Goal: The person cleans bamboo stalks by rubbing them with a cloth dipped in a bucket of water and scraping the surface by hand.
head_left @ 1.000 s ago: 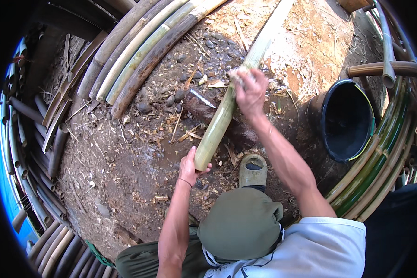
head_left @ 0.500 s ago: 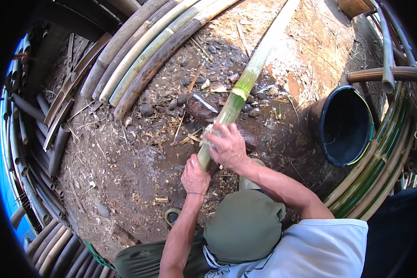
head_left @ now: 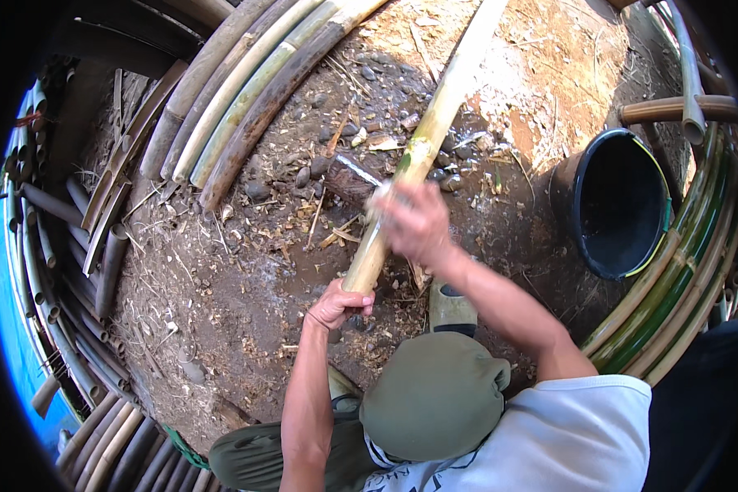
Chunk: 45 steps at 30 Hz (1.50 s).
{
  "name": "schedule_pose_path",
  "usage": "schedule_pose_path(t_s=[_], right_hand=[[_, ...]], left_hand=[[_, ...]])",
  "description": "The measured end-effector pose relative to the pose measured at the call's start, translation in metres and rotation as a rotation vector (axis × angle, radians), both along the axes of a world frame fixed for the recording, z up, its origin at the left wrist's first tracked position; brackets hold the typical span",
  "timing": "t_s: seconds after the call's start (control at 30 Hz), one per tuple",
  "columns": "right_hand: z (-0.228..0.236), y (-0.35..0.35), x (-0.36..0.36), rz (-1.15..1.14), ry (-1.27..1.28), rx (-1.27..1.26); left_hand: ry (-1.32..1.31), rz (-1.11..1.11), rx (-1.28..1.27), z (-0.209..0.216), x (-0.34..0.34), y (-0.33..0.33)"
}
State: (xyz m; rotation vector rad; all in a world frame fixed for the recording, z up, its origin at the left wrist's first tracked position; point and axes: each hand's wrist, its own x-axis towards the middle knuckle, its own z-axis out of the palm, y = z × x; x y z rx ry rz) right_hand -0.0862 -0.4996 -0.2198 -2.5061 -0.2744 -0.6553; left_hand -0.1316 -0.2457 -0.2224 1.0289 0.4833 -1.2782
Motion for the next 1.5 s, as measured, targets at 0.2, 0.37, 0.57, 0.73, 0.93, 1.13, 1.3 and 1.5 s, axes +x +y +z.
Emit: schedule_pose_path(t_s=[0.2, 0.37, 0.57, 0.73, 0.93, 1.13, 1.3, 1.5], right_hand=[[-0.005, -0.013, 0.027, -0.280, 0.133, 0.171], [0.001, 0.012, -0.019, 0.035, 0.035, 0.159], [-0.003, -0.039, 0.064, -0.320, 0.073, 0.053], [0.018, 0.029, -0.059, 0.182, 0.127, 0.129], [-0.018, -0.141, 0.135, -0.410, 0.036, -0.056], [-0.003, 0.011, -0.010, 0.025, 0.137, 0.109], [-0.007, -0.056, 0.063, -0.209, 0.059, -0.090], [-0.015, -0.084, 0.072, -0.408, 0.278, 0.026]], left_hand=[[-0.714, -0.347, 0.642, 0.036, 0.007, -0.030], [-1.085, -0.548, 1.080, 0.043, -0.013, -0.074], [-0.509, -0.409, 0.366, 0.006, 0.025, -0.021], [-0.360, -0.892, 0.354, 0.047, -0.004, 0.026], [-0.253, -1.578, 0.556, 0.038, -0.027, 0.094], [-0.956, -0.651, 1.175, 0.058, -0.028, -0.073], [-1.304, -0.681, 1.180, 0.025, -0.027, -0.048], [-0.720, -0.765, 0.974, 0.054, -0.001, -0.008]])
